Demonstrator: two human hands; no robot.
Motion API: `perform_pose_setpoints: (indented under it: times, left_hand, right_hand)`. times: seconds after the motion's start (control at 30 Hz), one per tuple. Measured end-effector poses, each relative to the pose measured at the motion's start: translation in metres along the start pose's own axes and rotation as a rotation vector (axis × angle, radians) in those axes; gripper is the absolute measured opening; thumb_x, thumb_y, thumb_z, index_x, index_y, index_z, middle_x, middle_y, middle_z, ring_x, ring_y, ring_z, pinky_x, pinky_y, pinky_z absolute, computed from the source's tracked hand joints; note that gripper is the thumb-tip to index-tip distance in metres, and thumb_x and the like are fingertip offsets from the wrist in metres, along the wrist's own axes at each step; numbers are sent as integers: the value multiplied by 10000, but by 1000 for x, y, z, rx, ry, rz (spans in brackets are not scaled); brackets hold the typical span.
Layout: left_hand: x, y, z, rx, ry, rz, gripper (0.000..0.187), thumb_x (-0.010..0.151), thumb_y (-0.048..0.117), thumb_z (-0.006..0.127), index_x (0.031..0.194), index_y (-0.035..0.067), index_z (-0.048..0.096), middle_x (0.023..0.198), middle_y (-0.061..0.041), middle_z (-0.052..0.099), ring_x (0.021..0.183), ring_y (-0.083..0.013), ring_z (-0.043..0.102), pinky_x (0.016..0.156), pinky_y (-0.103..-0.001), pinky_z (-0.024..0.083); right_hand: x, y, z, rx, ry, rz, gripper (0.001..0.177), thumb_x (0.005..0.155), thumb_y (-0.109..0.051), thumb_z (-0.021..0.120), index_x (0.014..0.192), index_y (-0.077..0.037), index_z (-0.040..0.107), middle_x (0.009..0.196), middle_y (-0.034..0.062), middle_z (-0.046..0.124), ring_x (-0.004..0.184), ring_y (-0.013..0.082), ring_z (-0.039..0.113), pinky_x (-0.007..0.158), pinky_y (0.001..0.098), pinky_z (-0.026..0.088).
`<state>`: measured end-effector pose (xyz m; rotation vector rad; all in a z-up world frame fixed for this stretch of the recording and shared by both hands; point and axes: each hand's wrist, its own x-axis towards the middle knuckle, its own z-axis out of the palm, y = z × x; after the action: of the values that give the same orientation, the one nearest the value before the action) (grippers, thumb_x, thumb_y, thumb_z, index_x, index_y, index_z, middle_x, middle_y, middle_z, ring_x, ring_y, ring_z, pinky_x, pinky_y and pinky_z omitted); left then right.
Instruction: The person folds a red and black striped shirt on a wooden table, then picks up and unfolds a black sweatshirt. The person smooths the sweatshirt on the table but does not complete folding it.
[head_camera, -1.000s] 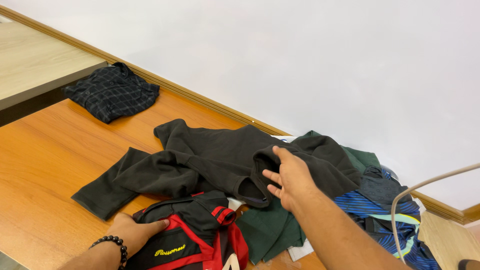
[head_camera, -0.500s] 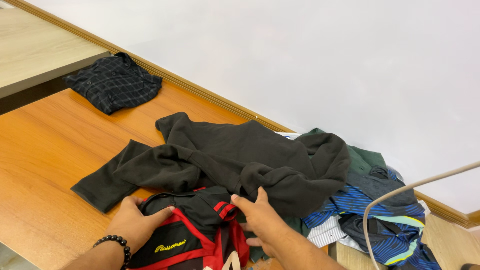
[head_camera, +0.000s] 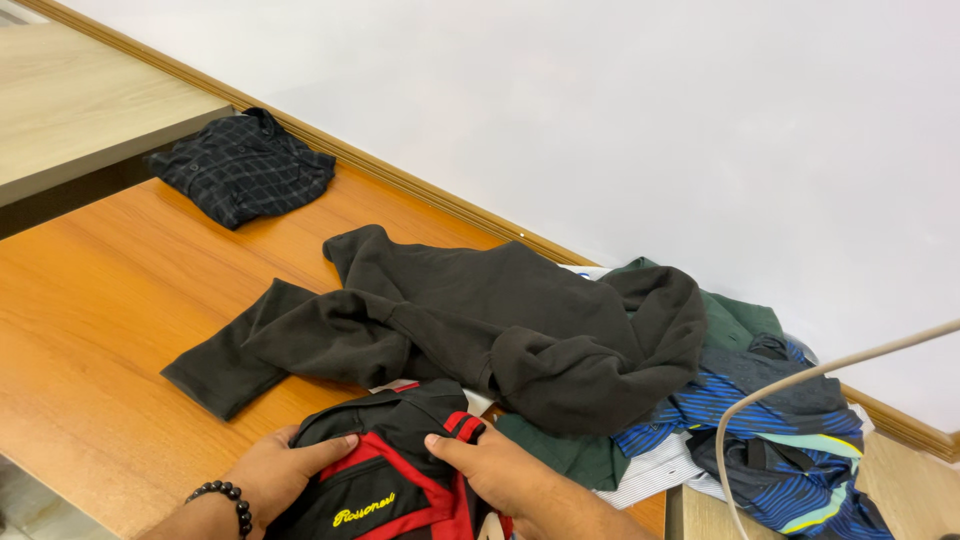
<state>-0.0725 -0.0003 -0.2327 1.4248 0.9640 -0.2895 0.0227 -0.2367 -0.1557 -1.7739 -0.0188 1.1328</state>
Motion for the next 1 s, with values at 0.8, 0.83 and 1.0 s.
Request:
perform_pose_setpoints:
  times: [0.8,0.83,1.0]
  left_hand:
    - [-38,-28,-22,-432,-218,-24,627,826,426,728,1294,13,675,1121,-195,814,940,-277,774,828,-383,622]
    - [-39,-27,-22,-449,-235,-35,618,831,434,714,1289,21,672,1119,-191,814,939,-275,774,828,-388,623]
    - [-31,-32,-19,-412,-82,6,638,830,426,740,1285,-16,673,1141,-222,799,970,-308,765,839,-399,615]
  right_hand:
    - [18,22,17,201,-244,215,669,917,-562,610,1377,-79,651,1287,114,768,1094,203,754,919,328,620]
    - [18,22,17,215,-235,227,671,913,-567,607,1385,-92,640,1295,107,764,1111,203,746,923,334,617]
    - [11,20,20,219,-167,178,748,886,-594,609,1429,-79,593,1326,128,739,1155,229,725,962,358,595]
